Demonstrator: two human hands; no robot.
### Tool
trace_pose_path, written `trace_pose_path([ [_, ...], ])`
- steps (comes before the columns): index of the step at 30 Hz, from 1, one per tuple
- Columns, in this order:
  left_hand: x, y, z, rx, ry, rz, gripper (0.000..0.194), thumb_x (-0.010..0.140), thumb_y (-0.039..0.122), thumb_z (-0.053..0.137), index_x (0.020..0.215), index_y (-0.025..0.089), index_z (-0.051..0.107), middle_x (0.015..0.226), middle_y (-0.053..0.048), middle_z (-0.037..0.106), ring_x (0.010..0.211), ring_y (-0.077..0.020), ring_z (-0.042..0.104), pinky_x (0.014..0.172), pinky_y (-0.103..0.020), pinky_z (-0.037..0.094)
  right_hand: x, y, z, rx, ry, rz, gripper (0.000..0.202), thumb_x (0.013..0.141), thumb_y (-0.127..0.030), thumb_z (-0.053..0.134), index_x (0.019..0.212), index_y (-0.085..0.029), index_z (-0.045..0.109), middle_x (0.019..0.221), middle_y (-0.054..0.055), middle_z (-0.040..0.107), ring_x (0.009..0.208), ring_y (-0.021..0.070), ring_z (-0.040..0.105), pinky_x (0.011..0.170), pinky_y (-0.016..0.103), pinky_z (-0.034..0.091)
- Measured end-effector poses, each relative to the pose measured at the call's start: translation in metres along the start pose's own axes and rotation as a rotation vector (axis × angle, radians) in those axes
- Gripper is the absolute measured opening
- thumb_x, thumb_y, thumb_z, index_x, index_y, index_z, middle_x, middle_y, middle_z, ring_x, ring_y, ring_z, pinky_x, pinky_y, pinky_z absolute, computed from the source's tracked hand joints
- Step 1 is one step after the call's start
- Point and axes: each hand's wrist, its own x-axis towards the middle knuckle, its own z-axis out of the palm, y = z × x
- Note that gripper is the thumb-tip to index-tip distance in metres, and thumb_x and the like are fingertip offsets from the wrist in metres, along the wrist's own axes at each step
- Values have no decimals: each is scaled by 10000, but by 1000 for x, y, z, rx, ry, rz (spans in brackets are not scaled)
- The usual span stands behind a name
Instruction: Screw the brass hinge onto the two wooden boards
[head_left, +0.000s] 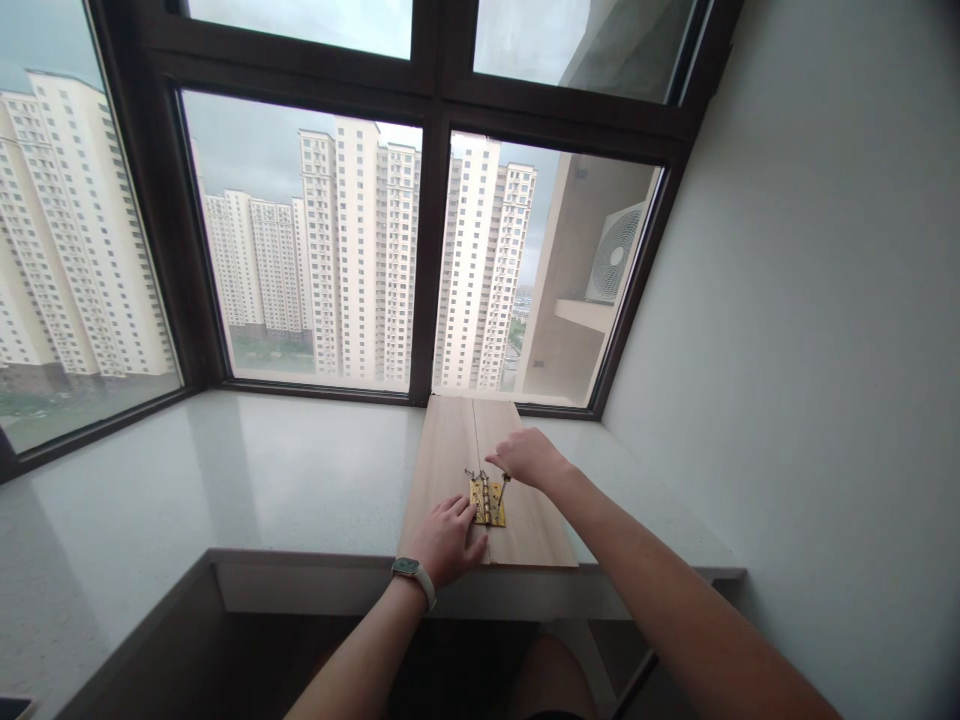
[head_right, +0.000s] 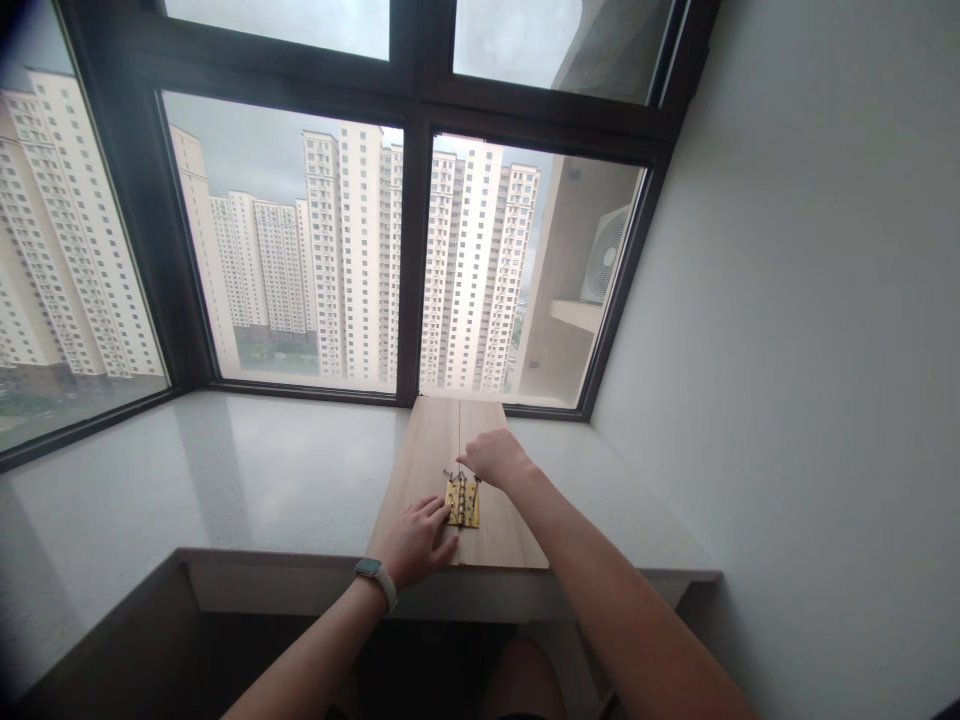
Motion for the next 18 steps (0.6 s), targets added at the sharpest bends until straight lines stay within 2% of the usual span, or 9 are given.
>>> trace_pose_path([
  [5, 0, -1, -2, -2, -6, -3, 434, 904, 449, 549, 1280, 233, 577, 1310, -99, 612, 1293, -300, 493, 1100, -461, 405, -5, 0, -4, 48, 5, 115, 613, 962, -637, 357, 992, -163, 744, 1006, 164, 737, 966, 268, 687, 839, 352, 484],
  [7, 0, -1, -2, -2, -6, -5, 443, 904, 454, 549, 1290, 238, 573, 1320, -97, 608, 1300, -304, 487, 1100, -468, 406, -3, -2, -4, 62, 13, 210, 577, 957, -618, 387, 1031, -163, 735, 1030, 170, 734, 973, 276, 685, 830, 365, 488],
  [12, 1, 0, 1, 2, -7, -13, 458, 906, 462, 541, 1307, 242, 567, 1341, -96, 597, 1312, -308, 479, 1103, -475, 405, 6, -6, 2, 146, -84, 450, 573, 968, -602, 375, 1061, -166, 735, 1070, 182, 734, 967, 258, 694, 799, 346, 500],
  [15, 2, 1, 3, -6, -7, -13, 455, 901, 458, 545, 1302, 246, 573, 1336, -98, 601, 1307, -308, 485, 1105, -480, 401, 10, -9, 4, 151, -83, 454, 523, 975, -562, 402, 1058, -169, 737, 1068, 176, 738, 968, 243, 698, 791, 317, 503],
  [18, 3, 2, 3, -9, -3, -15, 449, 897, 454, 550, 1294, 246, 580, 1326, -101, 606, 1303, -308, 489, 1105, -479, 400, 10, -12, 4, 105, -51, 358, 416, 962, -486, 481, 1058, -175, 740, 1061, 166, 742, 974, 248, 700, 806, 319, 503],
])
